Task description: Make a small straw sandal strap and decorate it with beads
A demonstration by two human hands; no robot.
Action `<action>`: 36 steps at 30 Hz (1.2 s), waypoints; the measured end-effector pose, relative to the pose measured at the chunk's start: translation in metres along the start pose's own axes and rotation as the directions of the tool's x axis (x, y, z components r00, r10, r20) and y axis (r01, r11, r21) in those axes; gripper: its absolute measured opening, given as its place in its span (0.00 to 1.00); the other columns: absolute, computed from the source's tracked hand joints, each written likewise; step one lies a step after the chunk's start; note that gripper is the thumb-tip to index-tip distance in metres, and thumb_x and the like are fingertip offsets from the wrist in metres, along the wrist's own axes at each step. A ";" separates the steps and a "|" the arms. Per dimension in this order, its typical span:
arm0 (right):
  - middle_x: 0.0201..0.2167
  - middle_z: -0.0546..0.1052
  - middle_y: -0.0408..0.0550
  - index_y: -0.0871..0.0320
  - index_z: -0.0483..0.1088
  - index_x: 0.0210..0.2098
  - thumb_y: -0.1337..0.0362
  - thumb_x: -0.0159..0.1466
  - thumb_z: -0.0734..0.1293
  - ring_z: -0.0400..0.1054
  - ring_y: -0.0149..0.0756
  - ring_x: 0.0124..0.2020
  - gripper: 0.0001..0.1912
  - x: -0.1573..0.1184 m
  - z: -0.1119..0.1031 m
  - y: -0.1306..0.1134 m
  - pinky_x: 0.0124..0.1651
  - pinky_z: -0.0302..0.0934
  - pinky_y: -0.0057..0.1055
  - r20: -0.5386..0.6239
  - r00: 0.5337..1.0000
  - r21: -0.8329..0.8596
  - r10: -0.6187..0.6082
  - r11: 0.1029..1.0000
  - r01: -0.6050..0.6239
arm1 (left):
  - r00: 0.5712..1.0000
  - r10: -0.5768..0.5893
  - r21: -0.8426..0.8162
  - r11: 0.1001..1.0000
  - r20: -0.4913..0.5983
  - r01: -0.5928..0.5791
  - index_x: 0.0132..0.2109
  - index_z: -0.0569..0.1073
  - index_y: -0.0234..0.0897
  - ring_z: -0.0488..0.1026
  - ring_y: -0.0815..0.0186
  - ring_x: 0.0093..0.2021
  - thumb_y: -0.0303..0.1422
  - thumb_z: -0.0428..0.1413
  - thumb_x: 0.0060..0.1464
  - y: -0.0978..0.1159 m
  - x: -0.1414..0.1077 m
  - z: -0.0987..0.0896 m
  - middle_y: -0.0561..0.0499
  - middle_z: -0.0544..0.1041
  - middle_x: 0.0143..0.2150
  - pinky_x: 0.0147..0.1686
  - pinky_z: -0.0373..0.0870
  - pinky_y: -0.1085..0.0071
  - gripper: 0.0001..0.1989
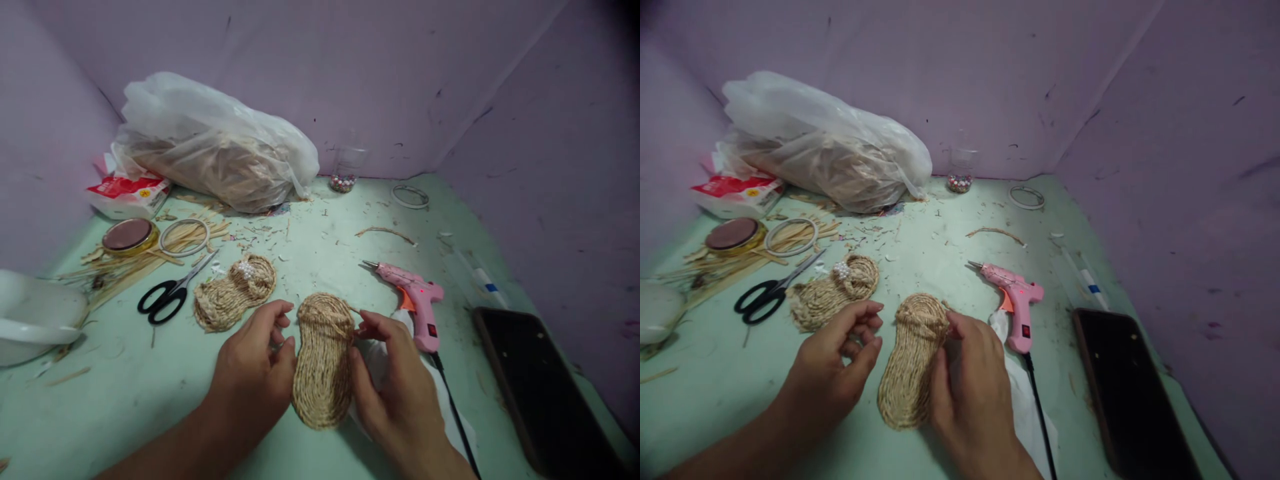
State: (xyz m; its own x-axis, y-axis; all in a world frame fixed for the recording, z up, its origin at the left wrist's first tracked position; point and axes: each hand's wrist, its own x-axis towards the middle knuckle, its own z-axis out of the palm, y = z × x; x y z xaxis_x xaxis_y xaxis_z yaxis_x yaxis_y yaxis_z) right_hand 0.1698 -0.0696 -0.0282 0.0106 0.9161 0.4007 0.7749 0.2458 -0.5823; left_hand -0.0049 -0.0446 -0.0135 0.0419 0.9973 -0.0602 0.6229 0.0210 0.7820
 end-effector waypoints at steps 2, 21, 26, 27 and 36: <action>0.38 0.71 0.52 0.56 0.59 0.47 0.69 0.59 0.61 0.67 0.43 0.40 0.16 0.003 -0.001 -0.001 0.41 0.63 0.44 -0.037 0.999 -0.025 -0.026 0.999 0.025 | 0.994 0.107 0.065 0.992 -0.004 -0.107 0.46 0.66 0.39 0.71 0.64 0.35 0.27 0.49 0.48 -0.002 0.002 0.003 0.48 0.71 0.39 0.32 0.70 0.69 0.16; 0.44 0.68 0.61 0.61 0.59 0.51 0.67 0.58 0.62 0.65 0.53 0.43 0.21 0.000 0.003 0.004 0.39 0.65 0.52 0.021 0.998 -0.248 -0.057 0.967 0.061 | 0.935 0.345 0.426 0.859 -0.075 -0.283 0.61 0.49 0.37 0.66 0.53 0.54 0.25 0.49 0.50 -0.003 -0.016 0.027 0.38 0.63 0.56 0.44 0.71 0.58 0.31; 0.43 0.70 0.59 0.60 0.59 0.52 0.61 0.57 0.65 0.64 0.51 0.44 0.24 0.002 -0.008 0.007 0.43 0.62 0.52 -0.067 0.997 -0.192 -0.041 0.981 0.027 | 0.949 0.309 0.403 0.878 -0.067 -0.257 0.59 0.51 0.39 0.65 0.53 0.55 0.25 0.49 0.50 -0.003 -0.014 0.026 0.39 0.62 0.57 0.46 0.71 0.58 0.29; 0.43 0.70 0.58 0.60 0.59 0.51 0.60 0.57 0.66 0.65 0.48 0.42 0.24 0.002 -0.010 0.008 0.42 0.62 0.49 -0.110 0.994 -0.139 -0.017 0.990 0.002 | 0.950 0.305 0.397 0.881 -0.064 -0.256 0.59 0.52 0.39 0.65 0.54 0.55 0.26 0.49 0.50 -0.004 -0.014 0.026 0.40 0.62 0.56 0.46 0.71 0.58 0.29; 0.36 0.73 0.48 0.55 0.68 0.38 0.68 0.59 0.65 0.66 0.40 0.40 0.07 0.025 -0.014 -0.001 0.44 0.61 0.42 -0.020 0.999 0.141 -0.033 0.989 0.035 | 0.949 0.314 0.444 0.856 -0.040 -0.264 0.52 0.58 0.38 0.66 0.52 0.54 0.25 0.50 0.49 -0.004 -0.015 0.024 0.39 0.63 0.55 0.41 0.73 0.56 0.21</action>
State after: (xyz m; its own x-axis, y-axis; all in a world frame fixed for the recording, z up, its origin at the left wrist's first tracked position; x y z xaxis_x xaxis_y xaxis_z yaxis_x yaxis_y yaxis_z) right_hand 0.1783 -0.0516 -0.0077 -0.0025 0.9012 0.4334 0.6779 0.3202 -0.6618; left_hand 0.0107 -0.0613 -0.0304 0.2042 0.9555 0.2127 0.8690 -0.2770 0.4100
